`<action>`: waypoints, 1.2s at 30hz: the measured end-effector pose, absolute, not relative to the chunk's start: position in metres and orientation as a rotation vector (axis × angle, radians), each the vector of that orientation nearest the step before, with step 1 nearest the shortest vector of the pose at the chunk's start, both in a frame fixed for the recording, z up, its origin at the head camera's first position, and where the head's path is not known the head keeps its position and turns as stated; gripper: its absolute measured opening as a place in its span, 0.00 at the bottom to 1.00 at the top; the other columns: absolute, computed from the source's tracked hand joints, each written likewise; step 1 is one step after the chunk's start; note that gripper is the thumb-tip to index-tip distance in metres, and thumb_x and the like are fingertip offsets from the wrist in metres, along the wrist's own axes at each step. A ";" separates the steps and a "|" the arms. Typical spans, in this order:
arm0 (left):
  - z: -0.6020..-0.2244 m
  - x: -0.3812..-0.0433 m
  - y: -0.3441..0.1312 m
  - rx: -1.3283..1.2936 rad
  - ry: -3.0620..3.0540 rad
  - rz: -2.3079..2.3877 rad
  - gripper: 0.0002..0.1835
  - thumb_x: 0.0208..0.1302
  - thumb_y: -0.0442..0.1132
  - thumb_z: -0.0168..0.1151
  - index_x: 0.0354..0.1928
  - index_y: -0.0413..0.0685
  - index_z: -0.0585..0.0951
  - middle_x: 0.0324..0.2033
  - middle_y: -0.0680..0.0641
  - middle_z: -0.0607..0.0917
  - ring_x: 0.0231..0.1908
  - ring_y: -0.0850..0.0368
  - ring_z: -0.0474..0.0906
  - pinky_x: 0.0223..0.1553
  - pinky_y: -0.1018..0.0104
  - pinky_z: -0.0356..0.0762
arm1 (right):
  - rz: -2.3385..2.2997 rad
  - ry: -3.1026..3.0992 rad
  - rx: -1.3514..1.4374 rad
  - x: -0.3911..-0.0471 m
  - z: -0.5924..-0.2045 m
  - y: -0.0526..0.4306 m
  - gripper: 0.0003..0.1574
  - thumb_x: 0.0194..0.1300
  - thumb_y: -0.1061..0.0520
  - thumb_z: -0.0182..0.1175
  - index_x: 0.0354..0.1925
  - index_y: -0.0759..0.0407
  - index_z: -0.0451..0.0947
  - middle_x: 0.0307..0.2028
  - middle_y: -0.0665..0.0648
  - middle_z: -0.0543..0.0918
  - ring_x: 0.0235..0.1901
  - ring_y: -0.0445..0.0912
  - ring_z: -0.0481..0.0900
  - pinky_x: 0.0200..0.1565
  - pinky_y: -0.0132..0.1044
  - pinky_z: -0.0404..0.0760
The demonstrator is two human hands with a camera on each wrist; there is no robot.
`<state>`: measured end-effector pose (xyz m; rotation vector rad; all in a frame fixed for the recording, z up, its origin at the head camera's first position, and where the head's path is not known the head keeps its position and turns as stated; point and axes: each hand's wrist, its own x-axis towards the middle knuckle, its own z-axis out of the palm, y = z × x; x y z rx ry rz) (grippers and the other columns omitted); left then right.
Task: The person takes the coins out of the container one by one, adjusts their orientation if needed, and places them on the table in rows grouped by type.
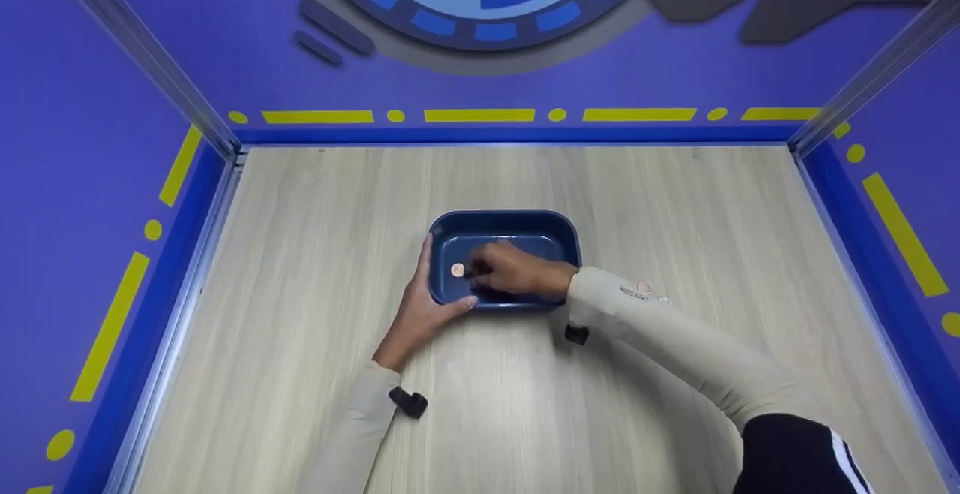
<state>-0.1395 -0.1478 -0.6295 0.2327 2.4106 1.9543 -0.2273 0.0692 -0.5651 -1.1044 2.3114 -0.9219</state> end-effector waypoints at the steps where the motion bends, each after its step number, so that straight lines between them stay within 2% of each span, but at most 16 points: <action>1: -0.629 -0.140 -0.148 0.233 2.410 1.953 0.71 0.58 0.45 0.86 0.92 0.58 0.43 0.86 0.38 0.57 0.82 0.40 0.59 0.80 0.39 0.57 | -0.923 2.311 -1.108 -0.228 -0.565 0.068 0.10 0.73 0.66 0.70 0.51 0.69 0.88 0.43 0.61 0.91 0.40 0.45 0.85 0.48 0.45 0.87; 10: -0.629 -0.139 -0.149 0.231 2.436 1.907 0.72 0.59 0.51 0.85 0.92 0.61 0.41 0.87 0.41 0.55 0.84 0.43 0.56 0.81 0.42 0.56 | -0.919 2.322 -1.155 -0.233 -0.566 0.055 0.11 0.72 0.69 0.69 0.51 0.72 0.87 0.45 0.65 0.92 0.45 0.53 0.89 0.51 0.47 0.89; 15: -0.630 -0.139 -0.149 0.226 2.435 1.895 0.72 0.59 0.54 0.85 0.92 0.61 0.40 0.88 0.43 0.52 0.85 0.43 0.53 0.82 0.41 0.53 | -0.909 2.337 -1.181 -0.235 -0.567 0.050 0.09 0.71 0.70 0.68 0.49 0.72 0.86 0.42 0.65 0.91 0.40 0.50 0.86 0.47 0.45 0.87; 21: -0.629 -0.139 -0.149 0.199 2.423 1.893 0.72 0.59 0.52 0.85 0.92 0.61 0.41 0.87 0.41 0.55 0.83 0.42 0.57 0.81 0.41 0.56 | -0.898 2.368 -1.165 -0.238 -0.569 0.045 0.07 0.72 0.69 0.69 0.47 0.71 0.86 0.40 0.64 0.90 0.37 0.48 0.83 0.43 0.43 0.85; 29: -0.627 -0.138 -0.148 0.199 2.433 1.888 0.71 0.60 0.51 0.85 0.92 0.61 0.41 0.88 0.42 0.53 0.84 0.44 0.56 0.81 0.42 0.56 | -0.889 2.405 -1.172 -0.239 -0.575 0.039 0.04 0.71 0.68 0.69 0.43 0.71 0.86 0.35 0.62 0.88 0.32 0.43 0.76 0.37 0.38 0.79; 36: -0.628 -0.140 -0.149 0.209 2.440 1.881 0.71 0.60 0.52 0.84 0.92 0.60 0.41 0.88 0.42 0.53 0.84 0.43 0.56 0.81 0.42 0.56 | -0.880 2.440 -1.188 -0.238 -0.578 0.037 0.03 0.70 0.69 0.70 0.40 0.71 0.85 0.32 0.62 0.86 0.30 0.43 0.74 0.34 0.38 0.75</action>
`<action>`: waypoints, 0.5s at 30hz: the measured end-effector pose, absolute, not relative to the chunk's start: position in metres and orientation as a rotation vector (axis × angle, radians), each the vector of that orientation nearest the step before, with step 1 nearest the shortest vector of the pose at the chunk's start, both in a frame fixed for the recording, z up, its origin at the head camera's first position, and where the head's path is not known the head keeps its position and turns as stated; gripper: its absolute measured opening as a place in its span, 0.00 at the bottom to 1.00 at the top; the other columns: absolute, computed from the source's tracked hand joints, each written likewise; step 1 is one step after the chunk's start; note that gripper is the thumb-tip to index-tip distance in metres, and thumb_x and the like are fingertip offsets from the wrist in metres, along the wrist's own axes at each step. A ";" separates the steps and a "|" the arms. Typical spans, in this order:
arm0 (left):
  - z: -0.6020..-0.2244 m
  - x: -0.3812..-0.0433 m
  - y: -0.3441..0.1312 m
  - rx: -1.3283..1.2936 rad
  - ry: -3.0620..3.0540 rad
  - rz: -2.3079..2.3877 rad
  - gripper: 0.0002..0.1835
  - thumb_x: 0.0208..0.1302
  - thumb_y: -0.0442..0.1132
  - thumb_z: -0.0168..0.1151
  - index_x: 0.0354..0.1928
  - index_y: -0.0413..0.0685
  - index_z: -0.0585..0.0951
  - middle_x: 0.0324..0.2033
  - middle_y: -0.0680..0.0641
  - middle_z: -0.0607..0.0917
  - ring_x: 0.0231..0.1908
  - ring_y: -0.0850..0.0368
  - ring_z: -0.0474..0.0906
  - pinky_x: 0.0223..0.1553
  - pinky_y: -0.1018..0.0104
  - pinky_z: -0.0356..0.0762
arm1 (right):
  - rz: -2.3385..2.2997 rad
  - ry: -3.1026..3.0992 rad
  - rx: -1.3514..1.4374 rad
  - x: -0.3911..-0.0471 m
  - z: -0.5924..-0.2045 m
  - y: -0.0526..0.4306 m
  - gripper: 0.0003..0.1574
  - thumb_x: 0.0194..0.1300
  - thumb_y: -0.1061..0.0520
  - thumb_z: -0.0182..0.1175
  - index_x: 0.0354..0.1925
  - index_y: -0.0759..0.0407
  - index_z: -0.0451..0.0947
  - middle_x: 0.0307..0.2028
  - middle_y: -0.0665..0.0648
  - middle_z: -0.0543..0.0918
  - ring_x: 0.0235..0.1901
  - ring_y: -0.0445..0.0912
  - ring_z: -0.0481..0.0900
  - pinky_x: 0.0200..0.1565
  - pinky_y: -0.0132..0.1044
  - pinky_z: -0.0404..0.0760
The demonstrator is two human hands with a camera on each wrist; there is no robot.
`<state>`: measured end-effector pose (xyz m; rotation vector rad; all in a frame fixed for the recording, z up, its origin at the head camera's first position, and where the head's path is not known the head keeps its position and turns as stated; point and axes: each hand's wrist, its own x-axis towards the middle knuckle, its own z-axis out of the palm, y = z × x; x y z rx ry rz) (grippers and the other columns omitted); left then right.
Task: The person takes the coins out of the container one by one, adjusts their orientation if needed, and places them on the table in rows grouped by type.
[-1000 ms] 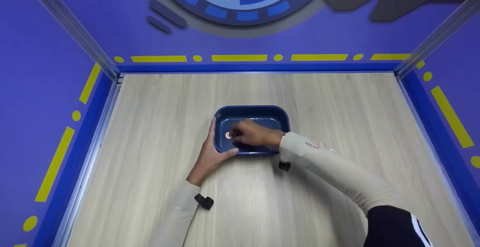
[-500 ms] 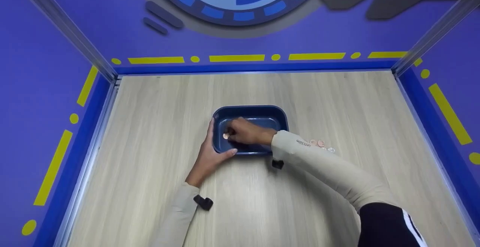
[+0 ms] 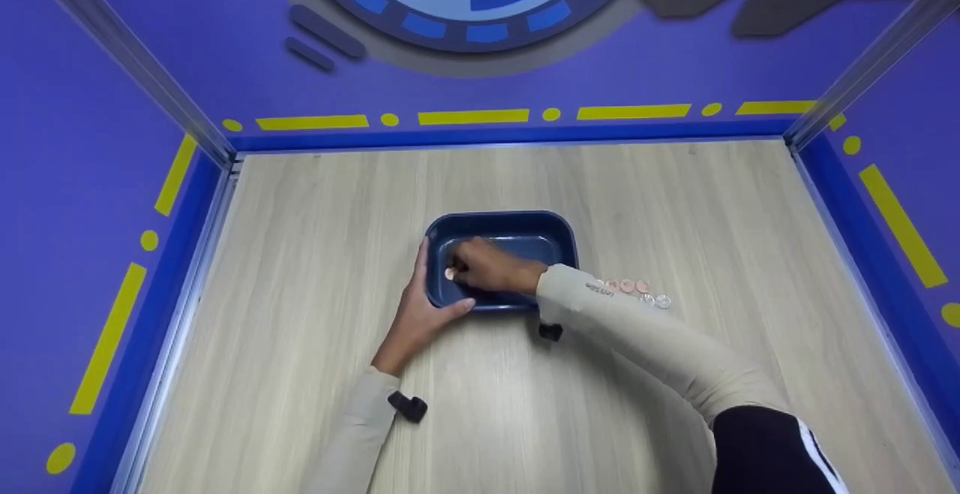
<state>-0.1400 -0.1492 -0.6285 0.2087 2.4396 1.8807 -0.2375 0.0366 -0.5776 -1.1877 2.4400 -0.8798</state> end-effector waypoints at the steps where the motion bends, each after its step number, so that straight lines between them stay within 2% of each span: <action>1: -0.629 -0.140 -0.149 0.211 2.438 1.884 0.70 0.60 0.51 0.84 0.92 0.60 0.41 0.88 0.42 0.53 0.84 0.43 0.56 0.81 0.42 0.56 | -0.871 2.440 -1.181 -0.237 -0.577 0.036 0.03 0.70 0.69 0.70 0.40 0.70 0.84 0.31 0.61 0.85 0.30 0.44 0.74 0.34 0.40 0.76; 3: -0.629 -0.140 -0.149 0.216 2.438 1.892 0.70 0.60 0.50 0.85 0.92 0.60 0.42 0.88 0.42 0.53 0.84 0.43 0.56 0.81 0.41 0.56 | -0.866 2.435 -1.178 -0.238 -0.579 0.036 0.04 0.70 0.68 0.70 0.37 0.69 0.84 0.29 0.58 0.83 0.29 0.45 0.74 0.33 0.42 0.76; 7: -0.628 -0.140 -0.149 0.222 2.424 1.912 0.70 0.60 0.48 0.85 0.92 0.59 0.42 0.88 0.42 0.53 0.84 0.43 0.56 0.81 0.42 0.56 | -0.848 2.444 -1.218 -0.251 -0.613 0.039 0.09 0.69 0.62 0.70 0.32 0.56 0.80 0.26 0.47 0.75 0.27 0.44 0.73 0.30 0.41 0.74; 9: -0.629 -0.140 -0.149 0.222 2.421 1.914 0.70 0.61 0.48 0.84 0.92 0.58 0.41 0.88 0.41 0.53 0.84 0.43 0.57 0.81 0.43 0.56 | -0.844 2.464 -1.203 -0.250 -0.613 0.039 0.10 0.69 0.61 0.70 0.33 0.54 0.79 0.27 0.46 0.76 0.27 0.43 0.73 0.30 0.41 0.74; 15: -0.628 -0.138 -0.149 0.220 2.426 1.903 0.70 0.62 0.49 0.84 0.92 0.58 0.41 0.88 0.42 0.52 0.85 0.44 0.52 0.83 0.42 0.52 | -0.795 2.520 -1.102 -0.229 -0.574 0.040 0.06 0.73 0.64 0.69 0.42 0.64 0.81 0.30 0.52 0.81 0.30 0.47 0.77 0.34 0.45 0.79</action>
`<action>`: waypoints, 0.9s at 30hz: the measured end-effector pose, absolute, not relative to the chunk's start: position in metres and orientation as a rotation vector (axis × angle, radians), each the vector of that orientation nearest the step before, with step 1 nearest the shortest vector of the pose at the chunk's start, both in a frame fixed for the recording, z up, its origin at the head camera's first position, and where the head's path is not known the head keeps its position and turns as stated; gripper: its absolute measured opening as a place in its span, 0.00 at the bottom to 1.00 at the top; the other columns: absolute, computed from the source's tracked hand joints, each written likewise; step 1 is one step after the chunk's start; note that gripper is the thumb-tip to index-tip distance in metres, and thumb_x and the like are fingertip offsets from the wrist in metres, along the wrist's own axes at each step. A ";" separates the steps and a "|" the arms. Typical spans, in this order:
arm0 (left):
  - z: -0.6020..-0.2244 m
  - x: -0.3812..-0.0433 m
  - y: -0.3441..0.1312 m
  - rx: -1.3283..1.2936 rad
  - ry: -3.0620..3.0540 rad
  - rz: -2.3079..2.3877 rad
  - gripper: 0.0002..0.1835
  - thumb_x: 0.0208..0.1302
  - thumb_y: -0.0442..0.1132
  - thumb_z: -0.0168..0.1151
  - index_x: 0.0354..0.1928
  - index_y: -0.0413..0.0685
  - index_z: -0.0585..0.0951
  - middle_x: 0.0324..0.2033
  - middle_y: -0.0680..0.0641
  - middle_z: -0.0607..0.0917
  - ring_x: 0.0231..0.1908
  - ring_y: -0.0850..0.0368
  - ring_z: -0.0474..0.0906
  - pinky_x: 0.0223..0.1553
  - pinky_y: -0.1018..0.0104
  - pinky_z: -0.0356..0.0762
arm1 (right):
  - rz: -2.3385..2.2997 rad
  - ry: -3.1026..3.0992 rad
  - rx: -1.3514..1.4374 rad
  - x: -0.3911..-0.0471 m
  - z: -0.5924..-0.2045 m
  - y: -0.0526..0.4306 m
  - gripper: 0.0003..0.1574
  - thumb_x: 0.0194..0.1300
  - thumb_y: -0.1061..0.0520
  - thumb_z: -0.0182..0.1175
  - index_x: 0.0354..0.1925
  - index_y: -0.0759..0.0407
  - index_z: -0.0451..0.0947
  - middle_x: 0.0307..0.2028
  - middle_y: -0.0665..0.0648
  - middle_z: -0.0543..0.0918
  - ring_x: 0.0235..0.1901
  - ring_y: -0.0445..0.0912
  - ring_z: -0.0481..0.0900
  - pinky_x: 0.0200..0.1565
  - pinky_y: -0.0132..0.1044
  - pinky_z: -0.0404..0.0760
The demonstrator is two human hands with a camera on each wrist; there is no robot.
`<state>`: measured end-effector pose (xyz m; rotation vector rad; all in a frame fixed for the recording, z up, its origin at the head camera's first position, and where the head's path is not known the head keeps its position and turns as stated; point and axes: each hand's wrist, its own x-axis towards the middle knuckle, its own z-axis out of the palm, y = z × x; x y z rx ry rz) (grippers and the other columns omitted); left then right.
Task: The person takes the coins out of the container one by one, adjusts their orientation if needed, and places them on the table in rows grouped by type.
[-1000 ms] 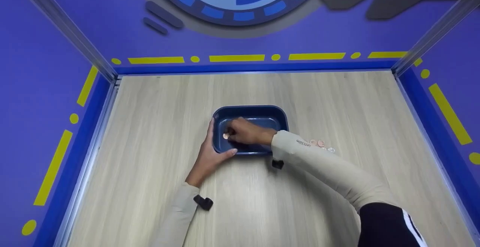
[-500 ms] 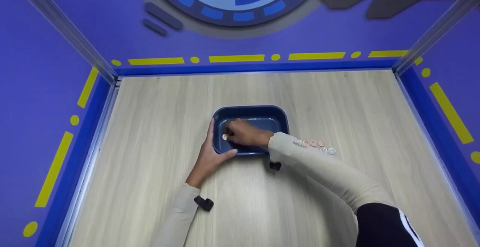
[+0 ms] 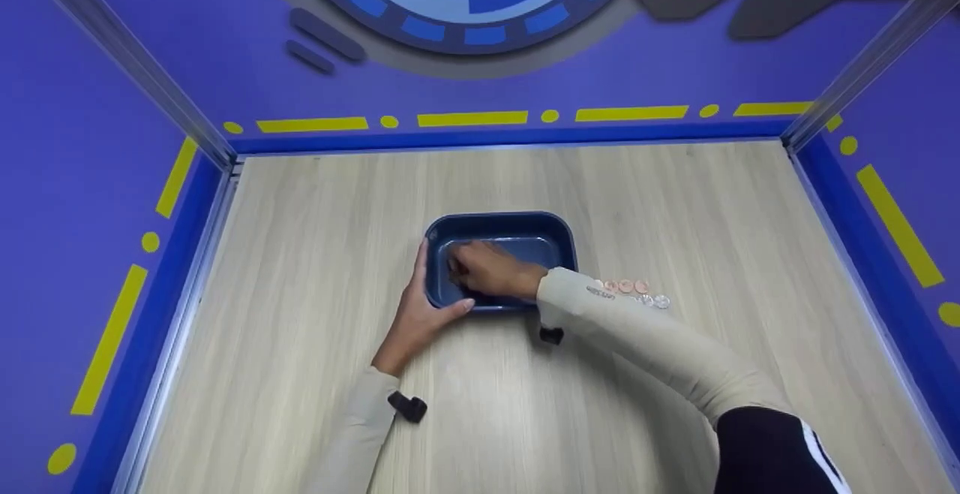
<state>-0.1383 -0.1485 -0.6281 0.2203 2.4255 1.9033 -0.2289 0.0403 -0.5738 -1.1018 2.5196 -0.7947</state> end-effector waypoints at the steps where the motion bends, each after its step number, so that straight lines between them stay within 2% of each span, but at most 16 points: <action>1: -0.628 -0.138 -0.149 0.218 2.428 1.901 0.70 0.62 0.50 0.84 0.92 0.58 0.41 0.88 0.43 0.52 0.85 0.44 0.51 0.83 0.42 0.51 | -0.795 2.524 -1.105 -0.227 -0.572 0.041 0.05 0.74 0.64 0.69 0.42 0.65 0.81 0.30 0.52 0.81 0.30 0.46 0.77 0.34 0.44 0.79; 4: -0.628 -0.138 -0.149 0.209 2.436 1.893 0.70 0.61 0.50 0.84 0.92 0.60 0.42 0.88 0.43 0.51 0.86 0.43 0.50 0.83 0.40 0.49 | -0.835 2.514 -1.109 -0.225 -0.567 0.047 0.05 0.75 0.63 0.69 0.43 0.64 0.81 0.30 0.51 0.80 0.30 0.43 0.77 0.34 0.39 0.77; 8: -0.628 -0.138 -0.148 0.199 2.449 1.882 0.70 0.60 0.51 0.84 0.92 0.60 0.42 0.88 0.43 0.51 0.85 0.42 0.50 0.83 0.38 0.50 | -0.957 2.470 -1.115 -0.225 -0.562 0.057 0.05 0.75 0.65 0.69 0.42 0.66 0.81 0.29 0.54 0.83 0.29 0.41 0.77 0.33 0.35 0.76; 13: -0.629 -0.139 -0.149 0.195 2.453 1.877 0.70 0.60 0.52 0.85 0.92 0.61 0.42 0.88 0.44 0.50 0.85 0.42 0.50 0.83 0.38 0.50 | -1.066 2.448 -1.104 -0.223 -0.556 0.070 0.05 0.73 0.67 0.70 0.43 0.67 0.83 0.32 0.59 0.88 0.30 0.41 0.80 0.34 0.35 0.81; 20: -0.628 -0.138 -0.148 0.186 2.426 1.901 0.70 0.61 0.50 0.85 0.92 0.61 0.42 0.89 0.45 0.49 0.86 0.43 0.49 0.84 0.40 0.49 | -1.123 2.460 -1.085 -0.220 -0.554 0.085 0.04 0.71 0.68 0.71 0.42 0.67 0.84 0.31 0.57 0.88 0.30 0.40 0.80 0.35 0.34 0.81; 27: -0.628 -0.139 -0.147 0.179 2.419 1.904 0.70 0.60 0.50 0.85 0.92 0.62 0.43 0.88 0.42 0.53 0.84 0.41 0.55 0.81 0.39 0.56 | -1.114 2.470 -1.039 -0.216 -0.551 0.098 0.04 0.71 0.70 0.69 0.43 0.66 0.85 0.33 0.56 0.90 0.31 0.39 0.81 0.36 0.34 0.81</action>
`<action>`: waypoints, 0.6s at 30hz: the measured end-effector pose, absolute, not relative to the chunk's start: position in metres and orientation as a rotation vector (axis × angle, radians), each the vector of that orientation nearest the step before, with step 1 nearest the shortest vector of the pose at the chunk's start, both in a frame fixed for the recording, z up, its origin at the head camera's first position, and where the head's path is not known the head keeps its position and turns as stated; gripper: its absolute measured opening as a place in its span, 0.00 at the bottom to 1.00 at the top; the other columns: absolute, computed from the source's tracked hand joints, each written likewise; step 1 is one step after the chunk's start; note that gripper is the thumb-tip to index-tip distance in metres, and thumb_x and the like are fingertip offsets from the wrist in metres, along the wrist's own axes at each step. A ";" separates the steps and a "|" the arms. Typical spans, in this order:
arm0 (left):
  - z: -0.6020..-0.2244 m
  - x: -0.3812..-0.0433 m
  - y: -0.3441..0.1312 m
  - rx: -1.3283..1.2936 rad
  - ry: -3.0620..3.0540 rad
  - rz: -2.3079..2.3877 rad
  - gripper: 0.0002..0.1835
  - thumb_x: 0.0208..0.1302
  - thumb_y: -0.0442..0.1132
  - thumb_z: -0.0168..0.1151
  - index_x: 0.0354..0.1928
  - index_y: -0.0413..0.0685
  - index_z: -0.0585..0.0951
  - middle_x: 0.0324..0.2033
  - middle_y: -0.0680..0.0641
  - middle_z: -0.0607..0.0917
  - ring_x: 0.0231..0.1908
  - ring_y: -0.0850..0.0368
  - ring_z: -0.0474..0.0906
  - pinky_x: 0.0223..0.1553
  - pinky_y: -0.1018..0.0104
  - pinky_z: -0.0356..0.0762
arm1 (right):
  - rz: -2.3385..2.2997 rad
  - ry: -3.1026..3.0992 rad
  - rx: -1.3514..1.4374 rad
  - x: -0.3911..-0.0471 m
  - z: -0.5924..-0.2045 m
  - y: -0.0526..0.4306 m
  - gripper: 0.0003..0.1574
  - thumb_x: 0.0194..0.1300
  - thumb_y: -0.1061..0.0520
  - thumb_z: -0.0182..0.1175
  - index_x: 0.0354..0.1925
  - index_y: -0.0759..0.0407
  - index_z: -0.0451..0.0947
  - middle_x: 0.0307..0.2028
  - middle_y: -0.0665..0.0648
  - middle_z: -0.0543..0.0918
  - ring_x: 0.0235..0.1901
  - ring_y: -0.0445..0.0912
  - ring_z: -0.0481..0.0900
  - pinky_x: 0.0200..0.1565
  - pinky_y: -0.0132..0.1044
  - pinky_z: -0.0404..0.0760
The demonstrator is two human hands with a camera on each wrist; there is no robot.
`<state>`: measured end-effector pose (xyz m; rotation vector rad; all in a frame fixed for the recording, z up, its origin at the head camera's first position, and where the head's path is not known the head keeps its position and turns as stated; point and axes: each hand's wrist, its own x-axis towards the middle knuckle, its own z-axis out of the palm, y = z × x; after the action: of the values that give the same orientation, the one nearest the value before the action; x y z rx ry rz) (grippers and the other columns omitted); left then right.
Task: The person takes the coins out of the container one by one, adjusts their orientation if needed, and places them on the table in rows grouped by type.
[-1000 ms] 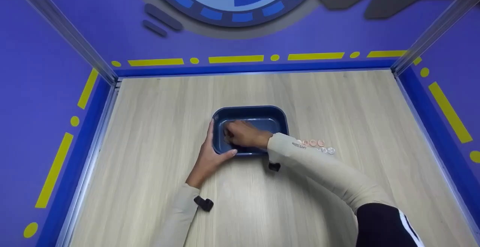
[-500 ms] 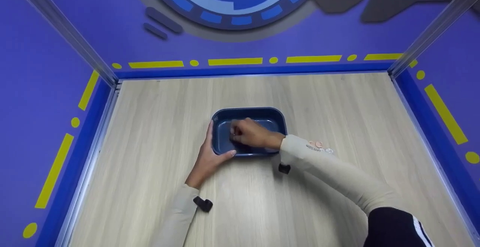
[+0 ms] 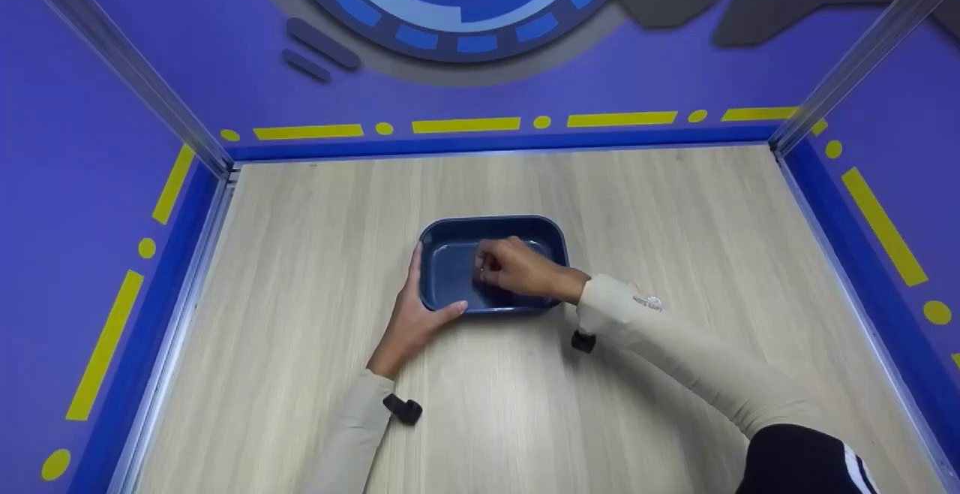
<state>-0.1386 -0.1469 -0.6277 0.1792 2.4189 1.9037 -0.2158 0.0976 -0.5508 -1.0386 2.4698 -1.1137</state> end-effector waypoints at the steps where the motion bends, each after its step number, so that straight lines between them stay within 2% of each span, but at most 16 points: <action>1: -0.628 -0.139 -0.147 0.178 2.420 1.906 0.70 0.60 0.50 0.85 0.92 0.62 0.43 0.88 0.42 0.54 0.83 0.41 0.57 0.80 0.39 0.57 | -1.112 2.472 -1.037 -0.215 -0.550 0.099 0.04 0.70 0.70 0.68 0.43 0.66 0.85 0.33 0.57 0.90 0.32 0.39 0.81 0.37 0.34 0.81; 8: -0.627 -0.139 -0.148 0.182 2.427 1.906 0.72 0.57 0.50 0.86 0.92 0.62 0.43 0.87 0.40 0.57 0.81 0.41 0.61 0.78 0.41 0.62 | -1.125 2.472 -1.032 -0.212 -0.548 0.109 0.04 0.71 0.70 0.68 0.43 0.66 0.85 0.34 0.56 0.90 0.32 0.39 0.82 0.37 0.34 0.81; 13: -0.629 -0.139 -0.148 0.188 2.413 1.912 0.72 0.58 0.49 0.86 0.92 0.62 0.42 0.87 0.40 0.56 0.81 0.40 0.60 0.79 0.41 0.61 | -1.134 2.504 -1.021 -0.211 -0.544 0.117 0.06 0.68 0.71 0.68 0.43 0.65 0.85 0.34 0.56 0.91 0.33 0.41 0.85 0.38 0.36 0.84; 18: -0.629 -0.138 -0.147 0.181 2.423 1.901 0.71 0.59 0.50 0.85 0.92 0.63 0.42 0.88 0.42 0.52 0.84 0.40 0.55 0.81 0.39 0.57 | -1.159 2.504 -1.003 -0.212 -0.541 0.127 0.06 0.69 0.72 0.67 0.42 0.65 0.85 0.35 0.56 0.92 0.34 0.43 0.87 0.39 0.36 0.84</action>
<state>-0.1384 -0.1474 -0.6287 0.1809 2.4227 1.9011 -0.2120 0.1265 -0.5414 -1.0034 2.5038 -1.1585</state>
